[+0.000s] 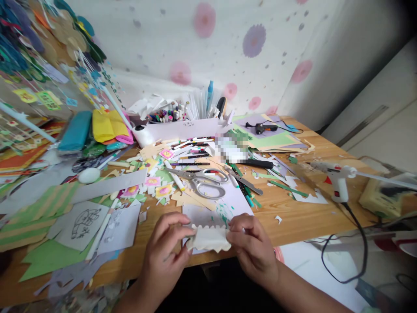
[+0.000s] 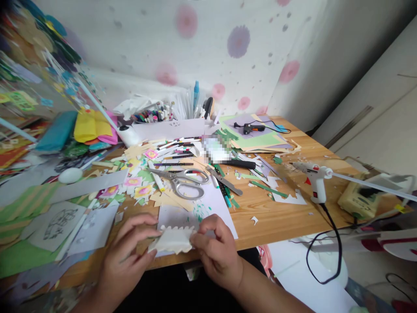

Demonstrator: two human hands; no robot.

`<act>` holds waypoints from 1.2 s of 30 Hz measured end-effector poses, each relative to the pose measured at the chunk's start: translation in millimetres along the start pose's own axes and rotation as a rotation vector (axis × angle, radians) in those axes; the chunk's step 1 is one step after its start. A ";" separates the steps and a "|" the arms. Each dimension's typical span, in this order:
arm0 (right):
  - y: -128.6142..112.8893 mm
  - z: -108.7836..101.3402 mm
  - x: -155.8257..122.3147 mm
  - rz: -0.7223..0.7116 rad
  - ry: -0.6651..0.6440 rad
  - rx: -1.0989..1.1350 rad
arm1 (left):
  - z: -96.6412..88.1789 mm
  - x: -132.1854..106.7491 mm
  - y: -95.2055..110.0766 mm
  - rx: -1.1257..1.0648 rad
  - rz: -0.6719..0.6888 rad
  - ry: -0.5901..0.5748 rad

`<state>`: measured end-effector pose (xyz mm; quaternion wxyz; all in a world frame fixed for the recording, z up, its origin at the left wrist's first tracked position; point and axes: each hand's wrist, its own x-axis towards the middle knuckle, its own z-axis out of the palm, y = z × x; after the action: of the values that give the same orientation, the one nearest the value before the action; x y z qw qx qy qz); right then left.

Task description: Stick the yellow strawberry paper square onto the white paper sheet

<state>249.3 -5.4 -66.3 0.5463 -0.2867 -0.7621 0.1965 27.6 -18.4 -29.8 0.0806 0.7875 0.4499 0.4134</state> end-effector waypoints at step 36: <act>6.4 -0.7 20.2 0.454 -0.106 0.124 | 6.4 -0.5 1.6 -0.333 -0.688 -0.196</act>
<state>246.5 12.6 -55.5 0.4641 -0.4057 -0.6921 0.3755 33.0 -18.2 -33.4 0.3836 0.6028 0.6045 0.3524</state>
